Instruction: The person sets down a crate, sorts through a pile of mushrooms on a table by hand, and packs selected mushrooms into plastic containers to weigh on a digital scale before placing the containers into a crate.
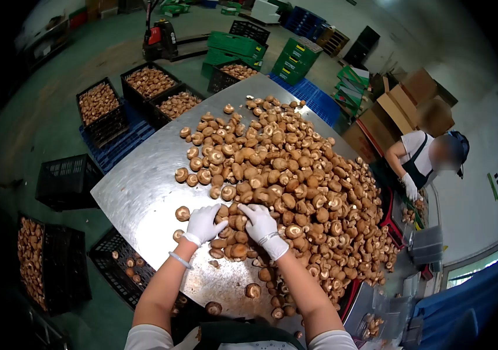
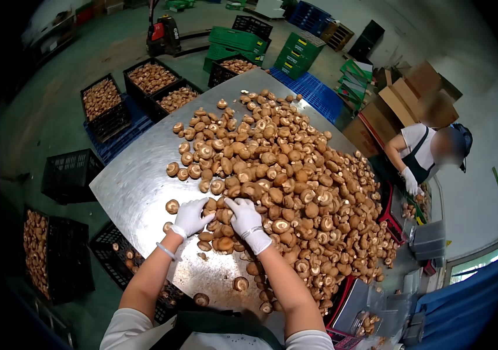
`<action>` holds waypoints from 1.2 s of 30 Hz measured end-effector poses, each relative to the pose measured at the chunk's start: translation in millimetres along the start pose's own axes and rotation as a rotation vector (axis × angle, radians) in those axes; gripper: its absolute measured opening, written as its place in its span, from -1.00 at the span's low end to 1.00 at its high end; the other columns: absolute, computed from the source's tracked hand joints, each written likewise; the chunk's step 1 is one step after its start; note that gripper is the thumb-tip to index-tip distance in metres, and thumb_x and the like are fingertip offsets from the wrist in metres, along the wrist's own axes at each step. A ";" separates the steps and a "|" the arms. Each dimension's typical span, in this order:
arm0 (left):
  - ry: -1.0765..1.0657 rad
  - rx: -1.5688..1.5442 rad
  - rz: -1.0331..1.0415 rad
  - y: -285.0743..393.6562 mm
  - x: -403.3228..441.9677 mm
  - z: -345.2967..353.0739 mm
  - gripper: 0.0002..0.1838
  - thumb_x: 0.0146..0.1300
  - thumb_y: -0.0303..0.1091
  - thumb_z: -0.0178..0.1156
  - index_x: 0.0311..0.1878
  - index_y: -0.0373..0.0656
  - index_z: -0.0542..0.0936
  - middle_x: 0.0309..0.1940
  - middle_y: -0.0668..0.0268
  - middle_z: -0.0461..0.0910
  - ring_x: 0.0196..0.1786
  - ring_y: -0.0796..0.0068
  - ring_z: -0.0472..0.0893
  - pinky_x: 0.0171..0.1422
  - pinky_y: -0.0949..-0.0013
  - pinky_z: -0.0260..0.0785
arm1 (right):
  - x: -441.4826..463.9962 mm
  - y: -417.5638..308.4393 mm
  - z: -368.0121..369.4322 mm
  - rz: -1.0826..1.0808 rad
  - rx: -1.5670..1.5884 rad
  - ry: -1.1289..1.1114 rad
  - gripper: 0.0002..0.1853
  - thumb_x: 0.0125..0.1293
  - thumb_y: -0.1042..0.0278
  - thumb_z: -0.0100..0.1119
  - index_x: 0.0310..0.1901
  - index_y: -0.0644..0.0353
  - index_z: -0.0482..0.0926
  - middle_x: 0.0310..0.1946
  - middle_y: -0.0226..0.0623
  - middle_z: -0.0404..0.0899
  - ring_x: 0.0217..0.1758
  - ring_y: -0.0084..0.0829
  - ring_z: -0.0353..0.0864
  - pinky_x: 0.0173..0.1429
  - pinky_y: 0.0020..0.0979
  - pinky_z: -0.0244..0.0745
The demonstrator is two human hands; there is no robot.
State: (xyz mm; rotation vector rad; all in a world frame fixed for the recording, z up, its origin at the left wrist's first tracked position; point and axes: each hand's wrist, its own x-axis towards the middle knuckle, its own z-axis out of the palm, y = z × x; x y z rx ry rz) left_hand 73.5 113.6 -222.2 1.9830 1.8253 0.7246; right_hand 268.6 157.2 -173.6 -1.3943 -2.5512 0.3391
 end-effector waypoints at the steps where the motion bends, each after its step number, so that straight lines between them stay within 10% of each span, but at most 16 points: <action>1: -0.036 -0.009 0.046 9.0 -6.1 -8.3 -0.42 0.11 0.04 0.21 0.11 -0.14 0.50 -0.24 0.15 0.60 -0.14 0.17 0.58 -0.03 0.17 0.36 | -11.0 -3.1 -0.2 -0.045 0.000 0.055 -0.41 0.05 0.50 0.09 0.19 -0.17 0.45 0.01 -0.25 0.49 0.07 -0.11 0.46 0.08 -0.23 0.50; 12: 0.212 -0.103 0.189 69.3 -94.2 10.2 -0.48 0.03 -0.15 0.32 0.07 -0.15 0.54 0.24 -0.02 0.32 0.01 0.05 0.47 0.03 0.11 0.32 | -126.1 -33.5 5.4 0.216 0.035 0.033 -0.35 0.14 0.53 0.06 0.30 -0.19 0.34 0.18 -0.15 0.38 0.04 -0.13 0.51 -0.08 -0.25 0.56; 23: 0.023 -0.193 0.548 76.4 -148.6 22.7 -0.60 0.07 -0.20 0.28 0.01 -0.07 0.56 0.10 0.19 0.49 0.10 0.18 0.49 0.13 0.13 0.31 | -225.8 -15.9 23.7 0.190 0.026 0.088 -0.58 0.18 0.47 0.04 0.11 -0.06 0.51 0.02 -0.38 0.52 -0.04 -0.25 0.56 -0.12 -0.29 0.57; 29: 0.353 -0.285 0.121 54.8 -60.1 9.9 -0.62 0.16 -0.42 0.19 0.07 -0.24 0.51 0.10 0.03 0.48 0.18 0.00 0.41 0.28 0.13 0.25 | -222.1 -11.5 18.9 0.179 0.347 0.134 -0.63 0.25 0.46 0.03 0.10 -0.03 0.52 -0.01 -0.32 0.54 -0.03 -0.24 0.58 -0.03 -0.33 0.53; 36: 0.143 -0.227 -0.053 10.1 -9.3 36.7 -0.46 0.15 -0.41 0.23 0.24 -0.19 0.41 0.12 0.02 0.49 0.14 0.05 0.49 0.24 0.22 0.33 | -220.3 -6.0 11.0 0.195 0.513 0.097 -0.73 0.25 0.47 0.11 0.00 0.17 0.59 -0.09 -0.17 0.61 -0.04 -0.23 0.61 0.04 -0.39 0.50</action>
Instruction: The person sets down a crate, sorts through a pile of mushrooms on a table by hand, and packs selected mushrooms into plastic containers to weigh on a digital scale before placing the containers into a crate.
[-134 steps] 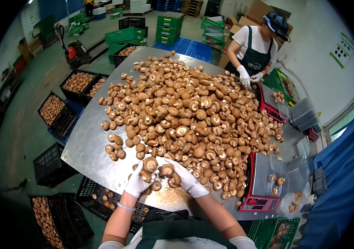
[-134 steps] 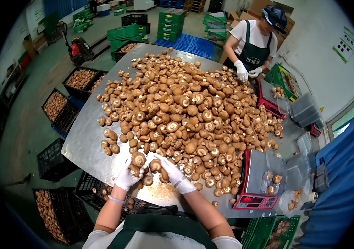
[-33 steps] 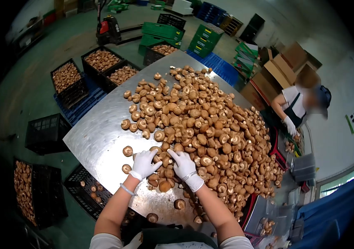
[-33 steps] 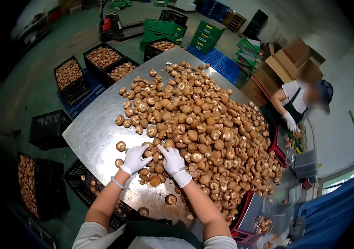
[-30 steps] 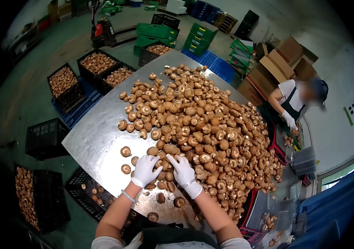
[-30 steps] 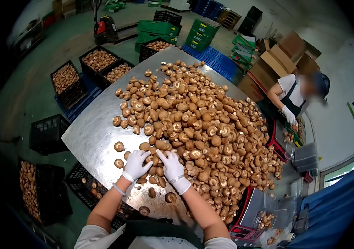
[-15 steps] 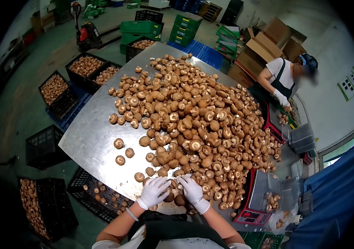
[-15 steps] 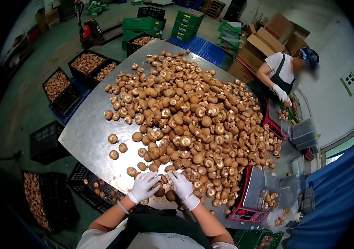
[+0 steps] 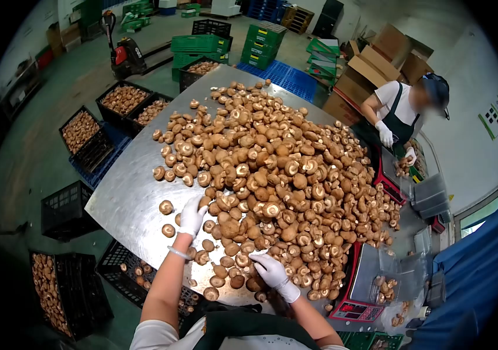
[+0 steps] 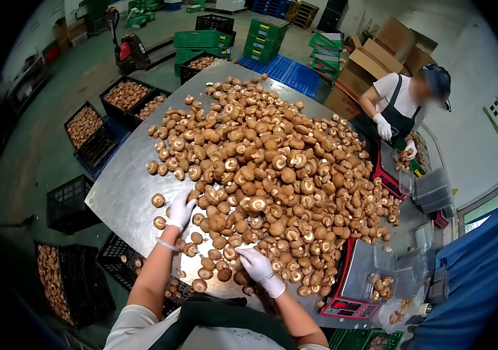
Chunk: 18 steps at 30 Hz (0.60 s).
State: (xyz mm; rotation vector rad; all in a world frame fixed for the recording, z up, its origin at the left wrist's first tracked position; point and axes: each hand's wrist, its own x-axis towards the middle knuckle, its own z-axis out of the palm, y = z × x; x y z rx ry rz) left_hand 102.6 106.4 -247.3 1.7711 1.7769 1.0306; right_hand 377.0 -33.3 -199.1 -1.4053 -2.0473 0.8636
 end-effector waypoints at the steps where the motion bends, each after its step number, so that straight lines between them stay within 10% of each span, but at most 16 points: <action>1: -0.047 -0.319 -0.183 4.3 -0.5 -3.4 -0.52 0.25 -0.33 0.18 0.25 -0.16 0.42 0.07 0.13 0.55 0.07 0.21 0.56 0.15 0.29 0.39 | 0.4 0.8 -2.4 0.001 0.000 0.006 -0.73 0.25 0.47 0.11 0.00 0.17 0.59 -0.09 -0.17 0.61 -0.04 -0.23 0.61 0.04 -0.39 0.50; 4: -0.251 -1.326 -0.541 17.9 -16.4 -22.9 -0.60 0.40 -0.27 0.02 0.25 -0.19 0.39 0.06 0.29 0.54 0.06 0.38 0.57 0.05 0.40 0.47 | 3.8 -2.4 -7.0 -0.022 0.104 0.116 -0.76 0.24 0.44 0.16 -0.05 0.17 0.61 -0.21 -0.17 0.64 -0.17 -0.23 0.65 -0.07 -0.38 0.54; 7: -0.394 -1.583 -0.611 31.7 -31.5 -37.3 -0.59 0.41 -0.22 0.00 0.20 -0.28 0.38 0.10 0.16 0.51 0.14 0.24 0.54 0.09 0.39 0.47 | 17.9 -20.7 -13.2 0.104 0.265 0.066 -0.74 0.28 0.45 0.15 -0.01 0.22 0.60 -0.20 -0.25 0.67 -0.18 -0.47 0.66 -0.08 -0.45 0.53; 11: -0.572 -1.192 -0.415 70.0 -60.5 -38.8 -0.54 0.38 -0.19 0.05 0.24 -0.27 0.38 0.16 0.14 0.47 0.26 0.36 0.44 0.31 0.37 0.29 | 37.3 -38.0 -0.2 0.319 1.061 0.035 -0.54 0.35 0.38 0.10 0.25 0.27 0.37 0.14 -0.22 0.50 0.08 -0.49 0.53 0.16 -0.48 0.40; 13: -0.585 -0.725 0.026 93.1 -76.8 -37.6 -0.61 0.32 -0.31 0.12 0.19 -0.18 0.46 0.16 0.23 0.48 0.24 0.39 0.42 0.40 0.36 0.17 | 40.3 -34.6 7.4 0.226 1.043 -0.034 -0.50 0.36 0.33 0.10 0.29 0.26 0.31 0.19 -0.22 0.43 0.15 -0.46 0.47 0.22 -0.47 0.33; 18: -0.165 -0.399 -0.085 74.7 -47.0 -19.8 -0.56 0.18 -0.43 0.21 0.16 -0.14 0.49 0.12 0.08 0.48 0.13 0.13 0.49 0.22 0.29 0.33 | 31.2 -27.8 11.0 0.229 1.006 -0.160 -0.54 0.38 0.22 0.06 0.23 0.26 0.35 0.05 -0.24 0.50 0.07 -0.48 0.48 0.25 -0.45 0.29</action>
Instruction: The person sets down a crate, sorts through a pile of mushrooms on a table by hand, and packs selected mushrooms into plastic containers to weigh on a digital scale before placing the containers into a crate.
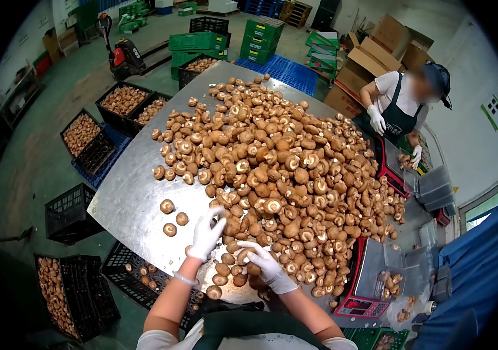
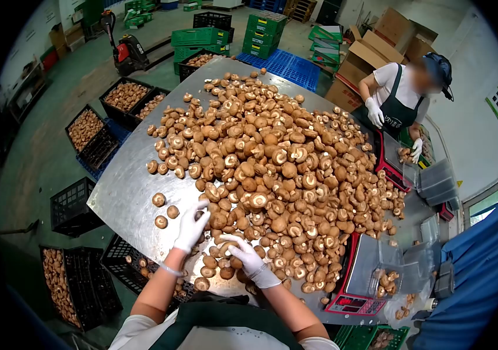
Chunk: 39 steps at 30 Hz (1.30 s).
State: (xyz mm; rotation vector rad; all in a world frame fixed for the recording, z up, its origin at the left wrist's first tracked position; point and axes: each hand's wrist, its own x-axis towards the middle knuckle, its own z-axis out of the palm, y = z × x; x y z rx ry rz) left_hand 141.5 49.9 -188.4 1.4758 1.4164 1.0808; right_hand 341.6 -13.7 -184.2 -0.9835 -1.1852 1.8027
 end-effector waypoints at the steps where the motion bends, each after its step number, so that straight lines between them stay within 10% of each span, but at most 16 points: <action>1: 0.113 0.157 0.141 -4.0 15.1 3.5 -0.51 0.11 -0.48 0.23 0.17 -0.16 0.48 0.16 0.12 0.45 0.18 0.18 0.47 0.28 0.32 0.31 | -2.9 -1.2 0.8 0.000 -0.002 0.000 -0.54 0.38 0.22 0.06 0.23 0.26 0.35 0.05 -0.24 0.50 0.07 -0.48 0.48 0.25 -0.45 0.29; 7: 0.099 0.334 0.214 -45.4 60.5 13.3 -0.62 0.08 -0.37 0.33 0.00 -0.14 0.52 -0.03 0.21 0.58 -0.02 0.17 0.56 0.10 0.26 0.41 | -13.0 -0.1 -11.3 0.076 0.299 0.066 -0.69 0.43 0.27 -0.06 0.11 0.23 0.39 0.03 -0.24 0.51 0.05 -0.48 0.51 0.17 -0.45 0.40; 10: -0.005 -0.426 -0.261 -37.1 51.8 10.3 -0.75 0.32 -0.24 0.19 -0.10 -0.22 0.53 -0.33 0.36 0.62 -0.39 0.64 0.57 -0.32 0.57 0.38 | -14.1 7.0 -22.6 0.012 0.302 0.109 -0.59 0.46 0.19 -0.11 0.24 0.20 0.28 0.12 -0.19 0.45 0.14 -0.40 0.50 0.12 -0.38 0.49; 15: -0.245 -0.688 -0.403 4.0 3.6 -0.2 -0.71 0.43 -0.14 0.02 -0.12 -0.20 0.51 -0.37 0.38 0.60 -0.43 0.66 0.57 -0.37 0.64 0.35 | -5.6 -5.3 -20.3 0.025 0.237 0.226 -0.42 0.44 -0.01 -0.07 0.38 0.04 0.13 0.20 -0.27 0.38 0.18 -0.38 0.48 -0.13 -0.38 0.61; 17: -0.324 -0.617 -0.383 12.0 -28.3 10.3 -0.69 0.43 -0.13 0.00 -0.15 -0.22 0.50 -0.37 0.36 0.61 -0.47 0.67 0.55 -0.36 0.62 0.37 | 6.0 4.3 -14.4 -0.057 0.053 0.217 -0.45 0.39 0.21 0.09 0.33 0.19 0.22 0.22 -0.25 0.35 0.29 -0.44 0.31 0.36 -0.37 0.22; 19: -0.365 -0.398 -0.342 22.4 -56.6 21.1 -0.68 0.43 -0.15 0.01 -0.23 -0.24 0.53 -0.45 0.35 0.60 -0.51 0.66 0.54 -0.40 0.59 0.37 | 6.6 2.0 1.6 -0.251 -0.508 0.237 -0.44 0.25 0.33 0.24 0.26 0.23 0.32 0.16 -0.26 0.42 0.22 -0.41 0.40 0.29 -0.38 0.30; 23: -0.329 -0.352 -0.310 2.7 -56.0 9.0 -0.68 0.38 -0.18 0.10 -0.39 -0.23 0.57 -0.64 0.29 0.57 -0.58 0.55 0.52 -0.45 0.49 0.38 | -5.6 8.9 -3.5 0.016 -0.061 0.137 -0.66 0.35 0.25 0.02 0.05 0.29 0.48 0.00 -0.24 0.51 0.08 -0.48 0.46 0.24 -0.46 0.29; 27: -0.016 0.309 0.000 25.1 -26.0 5.6 -0.75 0.14 -0.28 0.29 -0.13 -0.11 0.59 -0.31 0.22 0.61 -0.33 0.18 0.60 -0.21 0.34 0.48 | -18.6 26.1 -30.4 -0.055 0.945 -0.160 -0.41 0.47 -0.07 -0.29 0.09 0.41 0.39 -0.01 -0.08 0.53 0.07 -0.32 0.50 0.17 -0.35 0.39; 29: -0.019 0.534 0.334 7.5 -12.9 17.2 -0.52 0.06 -0.26 0.34 0.09 -0.06 0.51 -0.10 0.17 0.56 -0.11 0.18 0.59 -0.05 0.29 0.46 | -29.7 16.9 -32.5 -0.049 0.862 -0.032 -0.34 0.46 -0.15 -0.36 0.11 0.41 0.36 0.00 -0.04 0.51 0.04 -0.26 0.51 0.16 -0.31 0.40; 39: -0.353 0.009 -0.208 9.8 -50.3 -118.8 -0.64 0.16 -0.26 0.26 0.00 -0.22 0.61 -0.26 0.30 0.66 -0.29 0.52 0.59 -0.20 0.45 0.45 | -68.3 31.1 -72.1 -0.076 0.856 0.103 -0.23 0.39 -0.37 -0.48 0.18 0.23 0.33 0.16 0.11 0.38 0.17 0.01 0.44 0.22 -0.05 0.37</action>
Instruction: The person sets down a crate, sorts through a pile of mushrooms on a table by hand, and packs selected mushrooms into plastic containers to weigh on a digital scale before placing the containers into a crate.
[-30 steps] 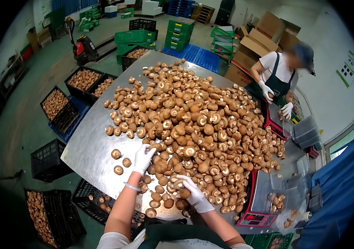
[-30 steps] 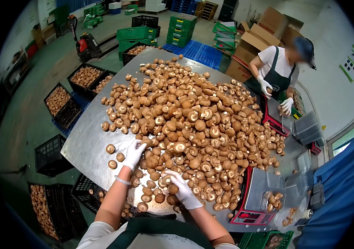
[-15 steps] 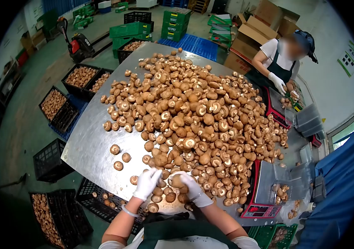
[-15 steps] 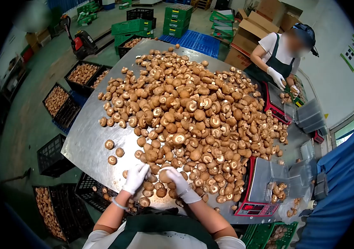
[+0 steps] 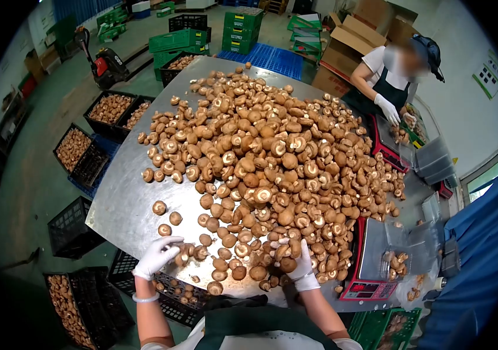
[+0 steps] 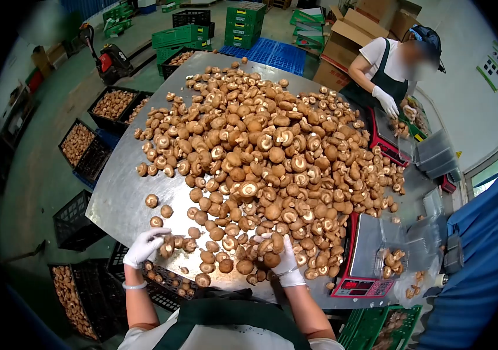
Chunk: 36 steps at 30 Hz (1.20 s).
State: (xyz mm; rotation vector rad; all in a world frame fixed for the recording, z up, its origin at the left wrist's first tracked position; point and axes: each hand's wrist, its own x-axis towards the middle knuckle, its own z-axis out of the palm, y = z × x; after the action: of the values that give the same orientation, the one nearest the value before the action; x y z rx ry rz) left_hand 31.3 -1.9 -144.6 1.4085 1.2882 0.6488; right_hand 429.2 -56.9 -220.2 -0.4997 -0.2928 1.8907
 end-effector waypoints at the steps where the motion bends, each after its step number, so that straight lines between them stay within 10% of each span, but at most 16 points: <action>1: 0.084 0.126 0.024 0.4 -6.2 2.6 -0.65 0.14 -0.26 0.28 -0.04 -0.22 0.62 -0.28 0.25 0.67 -0.30 0.47 0.61 -0.21 0.41 0.46 | -0.1 2.6 2.4 -0.002 -0.029 0.086 -0.24 0.39 -0.36 -0.48 0.17 0.23 0.33 0.17 0.10 0.38 0.16 0.01 0.45 0.18 -0.05 0.39; 2: 0.168 0.248 0.049 1.8 -11.2 10.4 -0.66 0.11 -0.25 0.30 -0.08 -0.23 0.64 -0.31 0.19 0.67 -0.31 0.43 0.63 -0.22 0.37 0.47 | -0.3 4.1 5.0 -0.002 -0.061 0.172 -0.25 0.40 -0.35 -0.48 0.16 0.23 0.34 0.18 0.10 0.37 0.14 0.01 0.46 0.15 -0.06 0.42; 3: 0.266 0.351 0.021 4.0 -7.9 23.2 -0.67 0.07 -0.24 0.34 -0.14 -0.24 0.65 -0.37 0.12 0.65 -0.30 0.30 0.65 -0.19 0.30 0.48 | 3.5 3.3 33.2 -0.004 -0.150 0.238 -0.29 0.42 -0.32 -0.44 0.02 0.28 0.38 -0.31 -0.03 0.54 -0.27 -0.21 0.52 0.05 -0.18 0.45; 7: 0.261 0.545 0.421 12.3 18.8 96.5 -0.75 0.06 -0.34 0.29 -0.15 -0.14 0.65 -0.24 0.22 0.65 -0.21 0.19 0.60 -0.12 0.23 0.46 | 23.8 11.6 48.8 0.015 -0.135 -0.058 -0.24 0.40 -0.37 -0.51 -0.06 0.28 0.42 -0.50 -0.22 0.48 -0.42 -0.31 0.46 -0.05 -0.31 0.47; 11: 0.131 0.867 0.466 -4.7 52.0 141.0 -0.55 0.01 -0.33 0.29 0.04 -0.08 0.54 -0.05 0.24 0.55 -0.08 0.21 0.54 -0.08 0.21 0.42 | 24.1 18.2 31.8 -0.036 0.087 0.098 -0.23 0.37 -0.35 -0.32 0.20 0.29 0.31 0.12 0.00 0.44 0.14 -0.10 0.48 0.30 -0.11 0.37; 18: 0.163 0.942 0.419 -7.1 69.3 154.2 -0.65 -0.12 -0.39 0.38 -0.21 -0.13 0.53 -0.23 0.16 0.46 -0.14 0.13 0.50 -0.14 0.14 0.40 | 0.4 14.3 40.8 -0.039 0.065 0.180 -0.36 0.43 -0.21 -0.27 0.17 0.28 0.32 0.13 -0.01 0.43 0.20 -0.11 0.43 0.31 -0.13 0.37; 21: 0.300 0.549 0.464 4.9 51.4 145.0 -0.62 -0.12 -0.47 0.37 -0.15 -0.14 0.53 -0.23 0.14 0.45 -0.13 0.07 0.51 -0.05 0.17 0.41 | -11.6 18.6 8.1 -0.035 0.444 -0.280 -0.38 0.44 -0.21 -0.28 0.10 0.29 0.36 -0.06 -0.04 0.49 0.05 -0.20 0.48 0.22 -0.19 0.43; 22: 0.281 0.417 0.389 3.4 49.5 139.9 -0.62 -0.03 -0.46 0.38 -0.10 -0.14 0.51 -0.16 0.23 0.50 -0.11 0.22 0.56 -0.04 0.30 0.45 | -23.0 9.7 26.3 0.014 0.521 0.205 -0.38 0.44 -0.22 -0.28 0.04 0.29 0.38 -0.26 -0.09 0.49 -0.11 -0.25 0.48 0.10 -0.21 0.48; 26: -0.075 -1.120 0.002 25.5 36.6 141.0 -0.64 0.30 -0.32 0.19 0.11 -0.20 0.43 -0.07 0.23 0.53 -0.09 0.47 0.58 0.00 0.45 0.52 | -44.7 6.9 -10.0 -0.048 0.137 -0.082 -0.33 0.41 -0.29 -0.29 0.13 0.24 0.37 0.08 0.09 0.48 0.08 0.01 0.54 -0.06 -0.18 0.57; 28: -0.253 -1.429 0.003 38.8 40.7 154.3 -0.64 0.39 -0.27 0.08 0.16 -0.23 0.41 -0.05 0.20 0.54 -0.11 0.38 0.60 0.01 0.41 0.54 | -56.7 -1.9 16.2 -0.078 0.005 0.326 -0.30 0.40 -0.31 -0.30 0.17 0.24 0.36 0.11 0.08 0.46 0.10 0.03 0.53 -0.02 -0.14 0.57; 36: -0.458 -1.594 -0.193 81.5 57.9 237.8 -0.47 0.43 -0.02 -0.09 0.23 -0.28 0.35 0.17 0.01 0.45 0.15 0.10 0.52 0.21 0.18 0.46 | -115.0 -32.3 -15.0 -0.045 -0.150 0.227 -0.39 0.49 -0.11 -0.32 0.28 0.27 0.26 0.16 -0.10 0.44 0.20 -0.22 0.48 0.30 -0.29 0.39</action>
State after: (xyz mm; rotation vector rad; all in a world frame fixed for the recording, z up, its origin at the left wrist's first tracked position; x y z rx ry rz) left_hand 288.9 -15.6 -151.2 0.0579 0.2318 0.8239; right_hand 498.1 -152.7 -196.3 -0.7960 -0.2941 1.7571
